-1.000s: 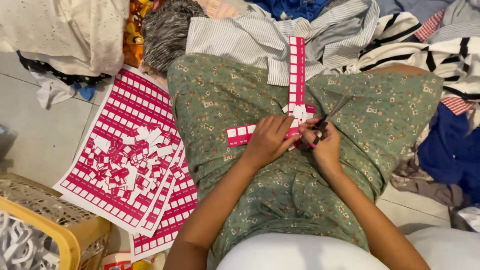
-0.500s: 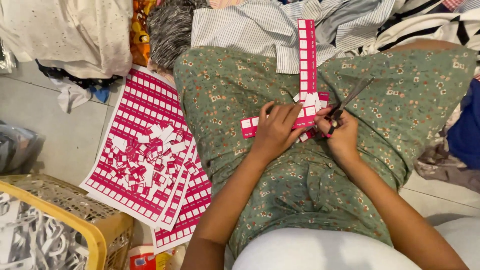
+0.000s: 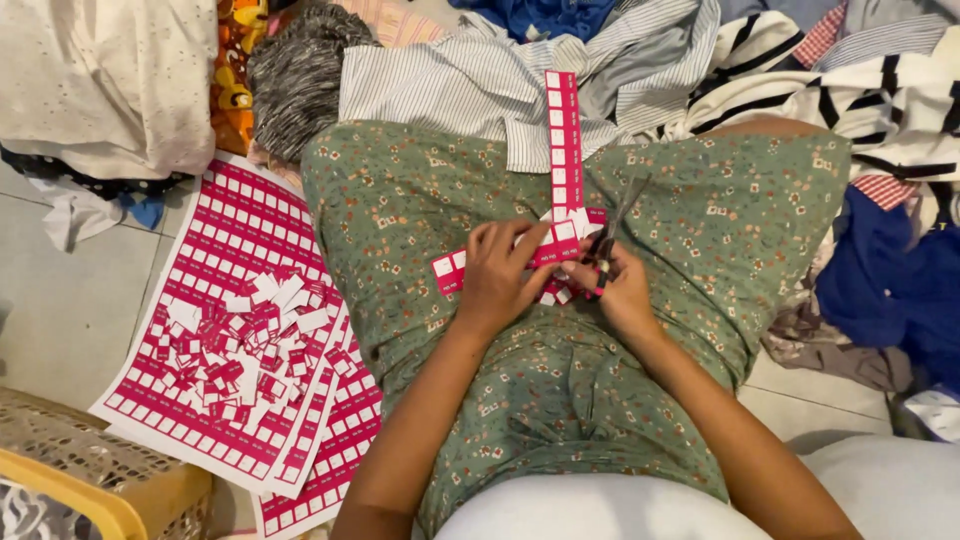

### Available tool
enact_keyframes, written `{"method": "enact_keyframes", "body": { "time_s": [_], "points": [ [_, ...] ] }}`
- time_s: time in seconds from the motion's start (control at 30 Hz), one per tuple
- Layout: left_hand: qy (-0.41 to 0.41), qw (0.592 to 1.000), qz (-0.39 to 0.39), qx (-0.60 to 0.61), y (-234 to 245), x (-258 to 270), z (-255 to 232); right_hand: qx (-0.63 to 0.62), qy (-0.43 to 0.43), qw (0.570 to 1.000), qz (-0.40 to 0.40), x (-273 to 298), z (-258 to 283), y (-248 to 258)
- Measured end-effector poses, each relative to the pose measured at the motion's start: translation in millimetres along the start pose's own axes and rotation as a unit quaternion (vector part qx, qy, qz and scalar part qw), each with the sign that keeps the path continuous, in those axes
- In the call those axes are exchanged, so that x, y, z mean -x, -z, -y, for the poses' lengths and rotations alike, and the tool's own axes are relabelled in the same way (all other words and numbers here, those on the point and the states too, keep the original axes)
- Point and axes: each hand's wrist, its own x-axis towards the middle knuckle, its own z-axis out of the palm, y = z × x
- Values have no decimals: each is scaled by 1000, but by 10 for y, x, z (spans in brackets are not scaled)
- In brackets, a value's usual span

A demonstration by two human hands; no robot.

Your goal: Cutting individual clothing labels from a printed sheet using scissors

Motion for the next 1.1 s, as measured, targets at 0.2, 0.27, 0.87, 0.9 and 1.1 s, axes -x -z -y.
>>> {"method": "enact_keyframes", "body": {
  "time_s": [0.2,0.27,0.87,0.9,1.1],
  "points": [
    [-39,999,6,-5,32,-2,-91,1,24,999,-38,-78,-226,127],
    [-41,999,4,-12,37,5,-94,-3,22,999,-43,-65,-209,120],
    [-1,990,-100,-103,137,-27,-23,68,-68,982,161,79,95,41],
    [-3,987,-106,-122,158,-35,-29,83,-68,978,181,76,62,49],
    [34,985,-89,-145,269,-40,-77,30,-101,975,197,159,271,20]
  ]
}}
